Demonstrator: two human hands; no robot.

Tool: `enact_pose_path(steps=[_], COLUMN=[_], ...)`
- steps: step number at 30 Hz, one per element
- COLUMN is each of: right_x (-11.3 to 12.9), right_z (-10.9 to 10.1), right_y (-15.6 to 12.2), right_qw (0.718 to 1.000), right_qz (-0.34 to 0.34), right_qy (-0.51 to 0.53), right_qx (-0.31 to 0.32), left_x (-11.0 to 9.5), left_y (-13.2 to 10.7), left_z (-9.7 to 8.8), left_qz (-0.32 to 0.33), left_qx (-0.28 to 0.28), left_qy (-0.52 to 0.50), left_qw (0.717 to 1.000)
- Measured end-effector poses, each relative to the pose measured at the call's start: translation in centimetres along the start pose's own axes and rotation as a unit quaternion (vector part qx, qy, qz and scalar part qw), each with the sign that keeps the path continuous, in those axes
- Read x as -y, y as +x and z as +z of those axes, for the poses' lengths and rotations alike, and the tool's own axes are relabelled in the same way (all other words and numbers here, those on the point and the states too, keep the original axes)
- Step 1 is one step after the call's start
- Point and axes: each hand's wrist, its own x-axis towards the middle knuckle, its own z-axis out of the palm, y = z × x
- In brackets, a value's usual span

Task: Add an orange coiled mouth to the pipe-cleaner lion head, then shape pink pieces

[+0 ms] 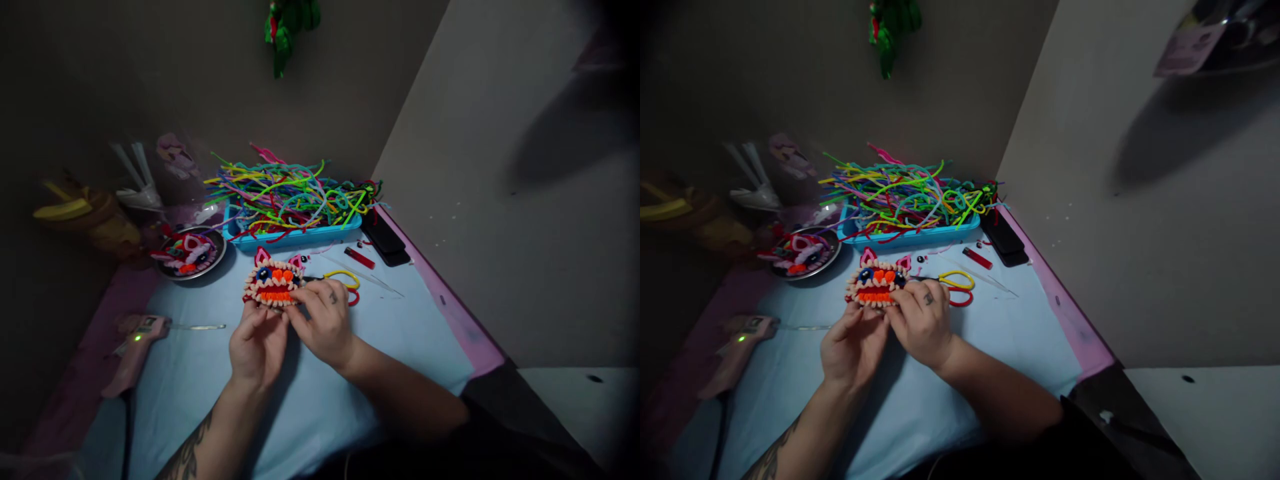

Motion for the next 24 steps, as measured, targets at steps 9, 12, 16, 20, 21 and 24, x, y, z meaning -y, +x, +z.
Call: enact_pose_path(steps=[9, 12, 16, 20, 21, 24], right_x=[0.22, 0.33, 0.25, 0.14, 0.12, 0.09], right_z=[-0.13, -0.12, -0.07, -0.16, -0.2, -0.25], right_y=[0.11, 0.17, 0.14, 0.07, 0.06, 0.02], right_qw=[1.0, 1.0, 1.0, 1.0, 1.0, 1.0], right_qz=[0.004, -0.005, -0.016, -0.02, -0.022, -0.025], right_qy=[0.016, 0.021, 0.022, 0.021, 0.021, 0.019], right_qx=[-0.006, 0.002, 0.003, 0.004, 0.004, 0.004], left_x=[0.13, 0.25, 0.49, 0.72, 0.76, 0.85], left_y=[-0.08, -0.18, -0.41, -0.64, -0.7, -0.83], left_z=[-0.21, -0.2, -0.18, -0.26, -0.26, -0.14], left_qz=[0.014, 0.016, 0.018, 0.024, 0.024, 0.026], left_qx=[0.016, 0.018, 0.041, 0.05, 0.05, 0.054], left_qy=[0.015, 0.023, 0.033, 0.038, 0.04, 0.042], left_qw=[1.0, 0.999, 0.998, 0.998, 0.998, 0.997])
